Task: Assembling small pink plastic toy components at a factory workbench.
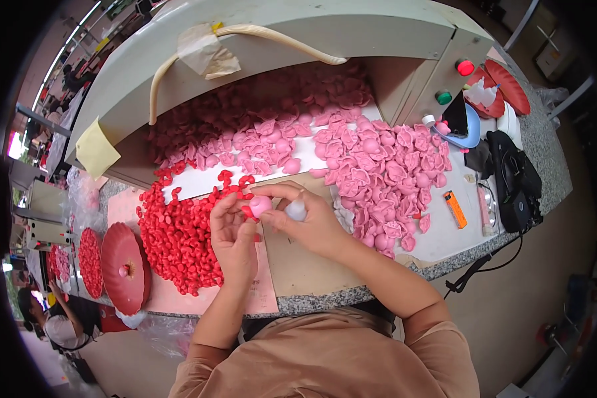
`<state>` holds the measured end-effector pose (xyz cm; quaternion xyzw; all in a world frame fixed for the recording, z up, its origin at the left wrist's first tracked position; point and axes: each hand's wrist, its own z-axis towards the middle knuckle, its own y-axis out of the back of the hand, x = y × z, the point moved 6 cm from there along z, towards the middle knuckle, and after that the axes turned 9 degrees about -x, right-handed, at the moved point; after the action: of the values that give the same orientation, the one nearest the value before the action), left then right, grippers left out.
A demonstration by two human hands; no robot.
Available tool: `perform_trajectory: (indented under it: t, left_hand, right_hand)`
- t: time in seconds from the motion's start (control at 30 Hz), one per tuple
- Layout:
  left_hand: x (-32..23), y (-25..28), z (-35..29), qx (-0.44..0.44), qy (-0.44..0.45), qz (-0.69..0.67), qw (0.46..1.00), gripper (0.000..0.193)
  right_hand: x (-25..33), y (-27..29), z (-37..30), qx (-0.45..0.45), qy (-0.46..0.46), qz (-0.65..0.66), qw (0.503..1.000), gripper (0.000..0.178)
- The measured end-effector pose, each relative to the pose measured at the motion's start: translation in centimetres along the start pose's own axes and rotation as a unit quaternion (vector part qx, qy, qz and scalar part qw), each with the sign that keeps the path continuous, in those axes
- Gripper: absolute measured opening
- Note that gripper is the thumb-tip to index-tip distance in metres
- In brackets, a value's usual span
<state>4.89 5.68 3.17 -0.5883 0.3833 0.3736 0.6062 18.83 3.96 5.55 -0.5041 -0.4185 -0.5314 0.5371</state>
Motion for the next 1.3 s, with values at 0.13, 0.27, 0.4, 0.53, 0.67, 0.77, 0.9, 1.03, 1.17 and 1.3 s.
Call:
perform_trajectory:
  t: [0.13,0.27,0.4,0.53,0.67,0.77,0.9,1.03,1.17,1.3]
  left_hand:
    - [-1.3,-1.0,-0.4,0.047,-0.106,0.003,0.993,0.048]
    - [-0.9,-0.8,-0.4,0.072,-0.074,0.007,0.995,0.049]
    - [-0.7,-0.4,-0.6,0.087,-0.088,0.027,0.992,0.046]
    - [-0.8,-0.2,-0.6,0.072,-0.083,0.008,0.994,0.042]
    - [-1.5,-0.4,-0.6,0.074,-0.126,0.04,0.988,0.04]
    - [-1.7,-0.6,-0.6,0.076,-0.138,0.045,0.986,0.04]
    - [-1.0,0.0,-0.4,0.073,-0.107,0.05,0.99,0.038]
    - [-1.3,-0.1,-0.2,0.071,-0.102,0.04,0.991,0.039]
    - [-1.4,-0.3,-0.3,0.08,-0.095,0.036,0.992,0.041]
    - [-1.2,-0.6,0.3,0.083,-0.043,-0.01,0.996,0.048]
  right_hand:
    - [-1.8,-0.6,-0.5,0.027,-0.116,0.127,0.985,0.042]
    - [-1.2,-0.8,-0.4,0.025,-0.1,0.136,0.985,0.042]
    - [-2.0,-0.8,-0.9,0.032,-0.084,0.111,0.99,0.043]
    - [-2.0,-1.0,-1.0,0.027,-0.061,0.125,0.99,0.041]
    - [-2.0,-1.2,-1.3,0.021,-0.058,0.144,0.988,0.039]
    - [-2.0,-1.2,-1.3,0.019,-0.05,0.155,0.986,0.039]
    - [-2.1,-1.4,-1.1,0.017,-0.057,0.162,0.985,0.038]
    - [-1.9,-1.5,-0.9,0.012,-0.054,0.173,0.983,0.038]
    - [-2.0,-1.6,-0.8,0.007,-0.035,0.169,0.985,0.038]
    - [-2.3,-1.4,-1.0,-0.014,-0.068,0.154,0.986,0.037]
